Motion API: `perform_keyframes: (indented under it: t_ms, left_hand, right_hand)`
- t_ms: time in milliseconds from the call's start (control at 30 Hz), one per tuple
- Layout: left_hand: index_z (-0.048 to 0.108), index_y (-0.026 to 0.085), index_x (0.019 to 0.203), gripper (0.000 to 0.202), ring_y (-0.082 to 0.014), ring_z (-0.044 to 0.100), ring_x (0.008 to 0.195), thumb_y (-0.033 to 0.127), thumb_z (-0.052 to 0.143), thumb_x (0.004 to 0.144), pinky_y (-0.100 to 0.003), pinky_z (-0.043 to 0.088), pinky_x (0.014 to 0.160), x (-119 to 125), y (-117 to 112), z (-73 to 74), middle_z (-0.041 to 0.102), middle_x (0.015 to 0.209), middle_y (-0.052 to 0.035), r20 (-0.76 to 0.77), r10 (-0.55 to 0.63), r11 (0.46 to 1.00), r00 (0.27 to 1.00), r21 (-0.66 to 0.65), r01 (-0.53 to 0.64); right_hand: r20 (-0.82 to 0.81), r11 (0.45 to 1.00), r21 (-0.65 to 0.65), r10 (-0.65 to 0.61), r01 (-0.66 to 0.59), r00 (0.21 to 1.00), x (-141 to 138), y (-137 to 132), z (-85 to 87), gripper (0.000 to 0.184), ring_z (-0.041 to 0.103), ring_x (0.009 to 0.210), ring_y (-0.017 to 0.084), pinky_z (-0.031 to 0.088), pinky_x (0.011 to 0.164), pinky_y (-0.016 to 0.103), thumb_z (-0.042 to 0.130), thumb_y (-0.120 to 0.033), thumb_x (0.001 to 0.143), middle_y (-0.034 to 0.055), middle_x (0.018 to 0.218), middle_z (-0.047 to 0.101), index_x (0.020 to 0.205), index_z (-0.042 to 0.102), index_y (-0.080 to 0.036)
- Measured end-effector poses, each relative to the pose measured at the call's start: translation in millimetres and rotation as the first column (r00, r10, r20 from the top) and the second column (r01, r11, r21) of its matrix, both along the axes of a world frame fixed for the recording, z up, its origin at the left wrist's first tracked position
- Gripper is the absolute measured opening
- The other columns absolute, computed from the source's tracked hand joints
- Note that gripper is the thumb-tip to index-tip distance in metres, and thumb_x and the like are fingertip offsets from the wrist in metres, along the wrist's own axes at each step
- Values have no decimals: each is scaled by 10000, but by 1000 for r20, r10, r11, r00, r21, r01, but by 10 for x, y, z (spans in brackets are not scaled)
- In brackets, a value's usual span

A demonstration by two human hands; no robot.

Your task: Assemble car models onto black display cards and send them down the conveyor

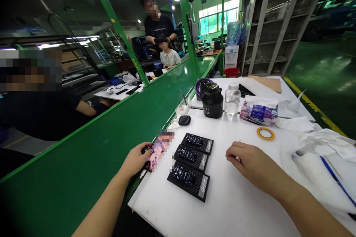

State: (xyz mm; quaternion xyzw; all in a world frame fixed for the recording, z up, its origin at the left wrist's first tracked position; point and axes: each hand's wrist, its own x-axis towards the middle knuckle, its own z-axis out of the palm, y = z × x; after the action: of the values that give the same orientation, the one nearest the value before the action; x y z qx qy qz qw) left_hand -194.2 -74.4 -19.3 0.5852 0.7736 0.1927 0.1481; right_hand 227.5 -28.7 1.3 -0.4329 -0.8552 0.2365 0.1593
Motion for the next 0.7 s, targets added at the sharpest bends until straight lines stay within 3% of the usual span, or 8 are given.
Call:
perform_keyframes:
  t_ms: [333, 700]
  left_hand:
    - [620, 167, 1222, 475, -290, 608, 1129, 392, 496, 823, -372, 465, 969, 60, -10, 20, 644, 1253, -113, -35, 1, 1000, 999, -8, -1]
    - [588, 147, 1271, 518, -313, 573, 1198, 421, 489, 843, -402, 424, 1030, 115, 4, -33, 608, 1299, -140, -48, 23, 1000, 999, -8, -23]
  right_hand:
    - [95, 997, -76, 29, -22, 995, -90, -111, 107, 212, 569, 702, 197, 392, 606, 318, 448, -199, 928, 5, 763, 628, 777, 592, -235]
    - [118, 993, -107, 60, -47, 991, -107, -124, 52, 194, 578, 745, 195, 408, 639, 307, 477, -104, 850, -10, 763, 640, 746, 581, -231]
